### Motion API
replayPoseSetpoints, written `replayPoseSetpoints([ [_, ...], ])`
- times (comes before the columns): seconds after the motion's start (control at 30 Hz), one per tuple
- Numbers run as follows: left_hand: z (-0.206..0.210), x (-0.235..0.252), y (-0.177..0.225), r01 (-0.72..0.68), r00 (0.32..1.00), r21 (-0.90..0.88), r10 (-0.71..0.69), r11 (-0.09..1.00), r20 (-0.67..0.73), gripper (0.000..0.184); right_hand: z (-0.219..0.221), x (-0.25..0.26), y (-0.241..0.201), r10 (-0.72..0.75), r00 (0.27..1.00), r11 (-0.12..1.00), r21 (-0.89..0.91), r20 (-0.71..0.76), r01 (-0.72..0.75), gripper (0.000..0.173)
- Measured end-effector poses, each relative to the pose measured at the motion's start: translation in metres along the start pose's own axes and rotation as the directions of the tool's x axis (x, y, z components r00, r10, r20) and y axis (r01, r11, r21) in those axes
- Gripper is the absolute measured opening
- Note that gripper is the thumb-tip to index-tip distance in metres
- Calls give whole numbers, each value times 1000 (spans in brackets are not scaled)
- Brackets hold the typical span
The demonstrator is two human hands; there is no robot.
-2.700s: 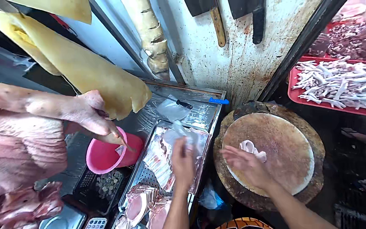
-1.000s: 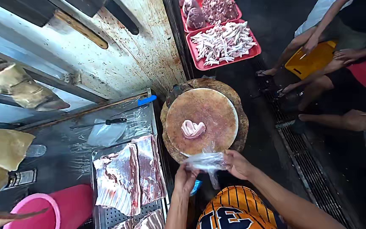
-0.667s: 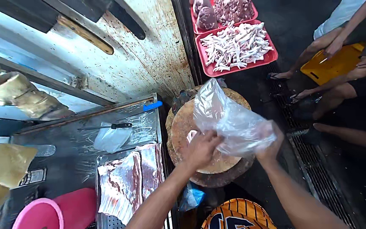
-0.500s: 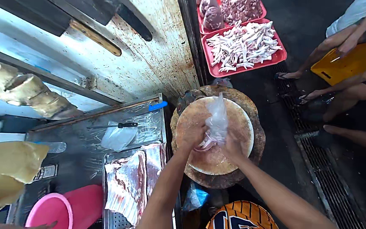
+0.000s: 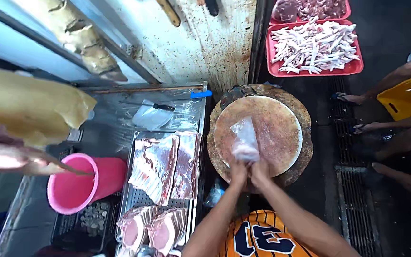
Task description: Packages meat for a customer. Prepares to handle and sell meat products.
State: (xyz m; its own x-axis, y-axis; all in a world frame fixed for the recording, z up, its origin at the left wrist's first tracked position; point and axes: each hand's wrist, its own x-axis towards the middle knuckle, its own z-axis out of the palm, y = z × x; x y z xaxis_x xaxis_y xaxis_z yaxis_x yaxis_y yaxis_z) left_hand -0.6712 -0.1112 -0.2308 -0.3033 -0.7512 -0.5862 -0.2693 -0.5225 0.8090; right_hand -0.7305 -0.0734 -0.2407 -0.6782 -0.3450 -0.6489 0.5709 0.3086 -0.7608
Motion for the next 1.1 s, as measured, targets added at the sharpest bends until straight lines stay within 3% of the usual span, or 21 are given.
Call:
replayPoseSetpoints([
  [0.07, -24, 7, 57, -157, 983, 363, 109, 919, 148, 35, -12, 3, -48, -36, 991, 999, 21, 129, 33, 34],
  [0.13, -47, 13, 99, -338, 937, 565, 211, 752, 279, 36, -31, 3, -88, -108, 981, 979, -154, 164, 133, 31],
  [0.27, -77, -13, 160, -499, 862, 563, 311, 659, 400, 28, -52, -20, -154, -328, 915, 862, -322, 236, 392, 31],
  [0.33, -103, -46, 161, -545, 838, 598, 382, 588, 389, 36, -59, -30, -163, -363, 901, 780, -452, 235, 433, 31],
  [0.4, -133, -69, 129, -494, 861, 681, 414, 540, 297, 35, -67, -29, -149, -355, 898, 682, -584, 261, 439, 30],
  [0.43, -146, -72, 99, -421, 900, 713, 358, 561, 249, 30, -73, -28, -136, -338, 896, 638, -629, 290, 444, 29],
  [0.5, -162, -53, 20, -220, 971, 778, 55, 588, 233, 27, -82, -24, -108, -318, 897, 576, -690, 306, 439, 31],
  [0.57, -164, -35, -67, -97, 920, 857, -282, 506, 271, 32, -87, -28, -82, -308, 902, 536, -728, 302, 427, 36],
  [0.67, -149, -33, -147, -2, 848, 955, -505, 296, 158, 37, -95, -42, -57, -316, 897, 460, -777, 309, 430, 58],
  [0.77, -137, -36, -165, 36, 836, 992, -547, 124, 39, 43, -109, -52, -45, -397, 843, 365, -781, 362, 507, 68],
  [0.87, -131, -37, -174, -79, 831, 996, -548, 46, 92, 45, -118, -57, -46, -409, 823, 326, -780, 393, 534, 63],
  [0.97, -126, -46, -176, -161, 832, 987, -537, 5, 139, 50, -120, -58, -49, -383, 827, 331, -775, 412, 539, 60],
  [1.1, -127, -61, -166, -81, 844, 986, -536, -143, -9, 59, -119, -58, -48, -359, 837, 375, -757, 413, 535, 53],
])
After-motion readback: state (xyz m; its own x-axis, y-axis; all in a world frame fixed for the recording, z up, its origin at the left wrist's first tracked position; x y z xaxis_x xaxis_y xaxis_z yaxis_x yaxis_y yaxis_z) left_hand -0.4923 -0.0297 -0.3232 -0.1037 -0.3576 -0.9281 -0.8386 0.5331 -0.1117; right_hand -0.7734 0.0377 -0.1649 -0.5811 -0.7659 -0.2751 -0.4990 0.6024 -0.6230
